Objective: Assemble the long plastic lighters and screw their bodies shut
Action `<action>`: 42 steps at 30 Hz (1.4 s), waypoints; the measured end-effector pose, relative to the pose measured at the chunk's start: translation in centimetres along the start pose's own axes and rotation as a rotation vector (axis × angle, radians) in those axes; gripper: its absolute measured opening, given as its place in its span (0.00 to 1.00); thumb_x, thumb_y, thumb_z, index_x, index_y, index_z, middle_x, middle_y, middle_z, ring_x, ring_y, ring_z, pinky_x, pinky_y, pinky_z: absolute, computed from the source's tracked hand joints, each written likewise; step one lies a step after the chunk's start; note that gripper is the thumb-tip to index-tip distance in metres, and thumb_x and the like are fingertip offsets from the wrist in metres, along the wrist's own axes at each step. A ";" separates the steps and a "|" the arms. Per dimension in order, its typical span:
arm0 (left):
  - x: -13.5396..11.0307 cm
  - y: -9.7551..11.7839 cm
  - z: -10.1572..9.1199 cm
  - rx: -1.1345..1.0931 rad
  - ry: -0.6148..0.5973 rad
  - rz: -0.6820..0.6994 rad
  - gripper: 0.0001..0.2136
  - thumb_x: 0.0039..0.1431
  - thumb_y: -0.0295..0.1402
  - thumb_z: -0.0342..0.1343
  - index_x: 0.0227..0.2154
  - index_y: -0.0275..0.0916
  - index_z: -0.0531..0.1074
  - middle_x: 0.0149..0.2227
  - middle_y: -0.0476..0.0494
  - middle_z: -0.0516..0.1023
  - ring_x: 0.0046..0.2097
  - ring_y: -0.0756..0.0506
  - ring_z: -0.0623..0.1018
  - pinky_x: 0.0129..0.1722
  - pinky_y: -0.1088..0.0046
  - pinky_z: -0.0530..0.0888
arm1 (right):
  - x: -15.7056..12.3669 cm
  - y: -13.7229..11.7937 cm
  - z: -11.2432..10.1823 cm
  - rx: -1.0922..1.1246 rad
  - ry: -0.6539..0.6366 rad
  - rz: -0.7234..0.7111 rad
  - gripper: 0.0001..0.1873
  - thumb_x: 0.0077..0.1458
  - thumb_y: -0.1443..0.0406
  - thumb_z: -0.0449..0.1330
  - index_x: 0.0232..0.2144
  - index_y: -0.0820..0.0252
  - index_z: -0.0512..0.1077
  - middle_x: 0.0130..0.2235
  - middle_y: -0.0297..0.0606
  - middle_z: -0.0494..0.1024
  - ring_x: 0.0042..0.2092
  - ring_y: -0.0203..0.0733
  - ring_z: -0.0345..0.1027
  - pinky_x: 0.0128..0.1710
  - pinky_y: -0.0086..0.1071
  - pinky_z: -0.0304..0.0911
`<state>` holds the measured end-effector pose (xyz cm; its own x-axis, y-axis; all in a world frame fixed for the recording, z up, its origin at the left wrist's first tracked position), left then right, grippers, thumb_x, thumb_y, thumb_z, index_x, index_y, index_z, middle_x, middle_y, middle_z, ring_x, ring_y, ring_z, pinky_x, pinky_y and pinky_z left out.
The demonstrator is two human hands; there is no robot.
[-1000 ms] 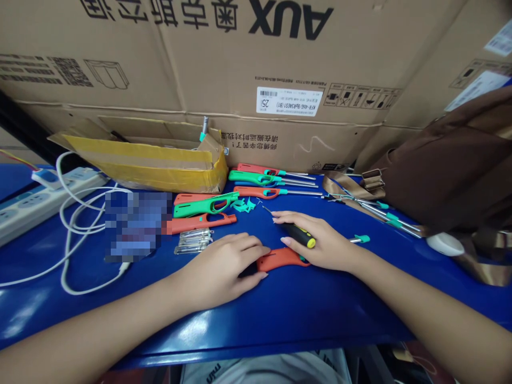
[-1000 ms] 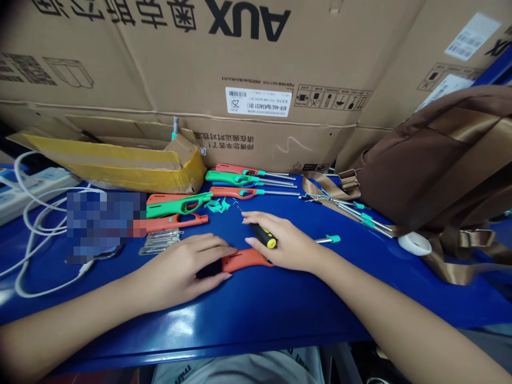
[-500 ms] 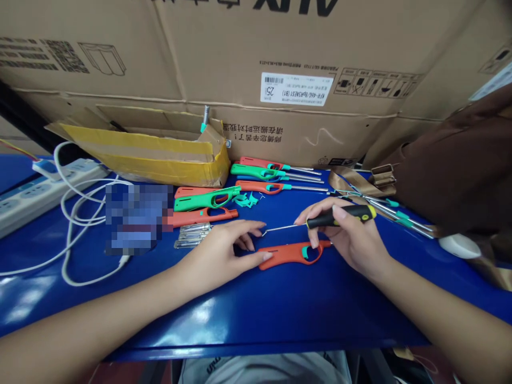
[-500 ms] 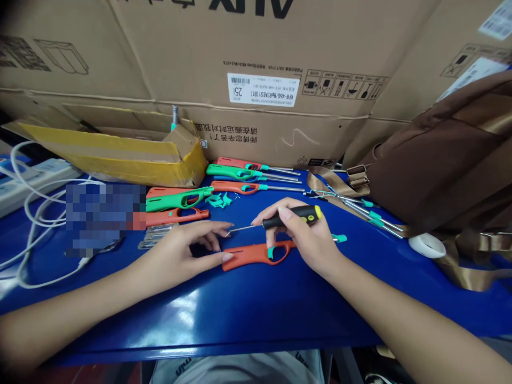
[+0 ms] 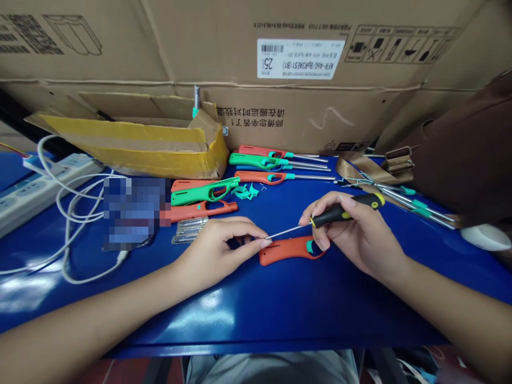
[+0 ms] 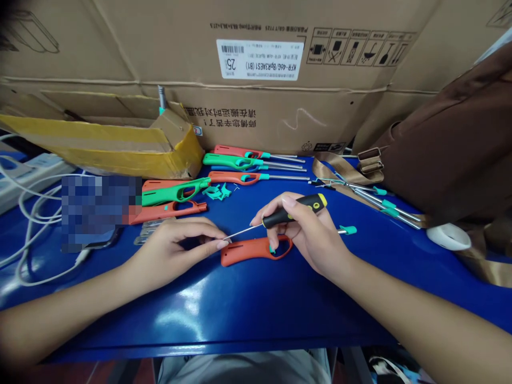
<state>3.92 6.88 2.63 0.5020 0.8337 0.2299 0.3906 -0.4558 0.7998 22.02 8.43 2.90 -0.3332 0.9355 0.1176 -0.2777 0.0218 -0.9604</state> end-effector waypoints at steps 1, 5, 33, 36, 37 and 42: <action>0.0 0.0 0.0 0.008 0.001 0.006 0.05 0.66 0.32 0.62 0.38 0.40 0.83 0.36 0.47 0.84 0.37 0.49 0.81 0.36 0.76 0.75 | 0.0 0.0 0.0 0.001 -0.003 0.002 0.17 0.65 0.52 0.60 0.33 0.57 0.79 0.36 0.38 0.83 0.22 0.35 0.69 0.25 0.34 0.69; -0.1 0.3 -0.1 0.053 0.010 0.044 0.05 0.66 0.32 0.62 0.38 0.40 0.83 0.36 0.47 0.84 0.37 0.49 0.81 0.37 0.76 0.75 | 0.1 0.1 0.2 0.009 -0.007 0.013 0.17 0.65 0.53 0.60 0.32 0.58 0.78 0.35 0.38 0.83 0.22 0.35 0.70 0.26 0.33 0.68; -0.8 1.9 0.7 0.302 -0.043 0.281 0.06 0.69 0.29 0.59 0.40 0.38 0.81 0.38 0.45 0.82 0.39 0.48 0.79 0.40 0.72 0.75 | -0.9 -0.1 1.7 -0.147 -0.217 -0.029 0.17 0.67 0.51 0.60 0.38 0.57 0.78 0.41 0.40 0.83 0.27 0.37 0.74 0.31 0.36 0.70; -0.7 1.4 0.8 0.256 -0.062 0.226 0.10 0.65 0.36 0.64 0.45 0.39 0.80 0.41 0.44 0.81 0.42 0.46 0.80 0.43 0.70 0.76 | -1.0 -0.6 1.5 -0.178 -0.165 -0.069 0.17 0.66 0.51 0.61 0.37 0.58 0.78 0.39 0.40 0.83 0.25 0.37 0.73 0.30 0.36 0.71; -0.7 1.3 0.9 0.258 -0.075 0.210 0.14 0.63 0.39 0.66 0.48 0.39 0.79 0.43 0.43 0.80 0.43 0.45 0.80 0.44 0.69 0.76 | -1.0 -0.9 1.3 -0.183 -0.142 -0.095 0.17 0.66 0.51 0.61 0.37 0.58 0.79 0.39 0.41 0.83 0.24 0.36 0.73 0.28 0.36 0.71; -0.7 1.0 1.9 0.317 -0.166 0.202 0.19 0.60 0.39 0.68 0.52 0.36 0.77 0.46 0.40 0.81 0.46 0.41 0.78 0.47 0.62 0.76 | -1.0 -2.3 0.7 -0.171 -0.054 -0.198 0.18 0.65 0.53 0.62 0.32 0.61 0.79 0.37 0.39 0.82 0.18 0.30 0.67 0.19 0.31 0.64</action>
<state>5.37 5.25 2.20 0.7004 0.6681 0.2510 0.4774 -0.7000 0.5311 22.39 7.22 5.20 -0.3360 0.8870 0.3167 -0.1874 0.2665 -0.9454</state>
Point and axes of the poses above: each hand's wrist, its own x-axis towards the middle knuckle, its own z-axis out of the palm, y = z × x, the point moved 9 cm from there along x, towards the middle knuckle
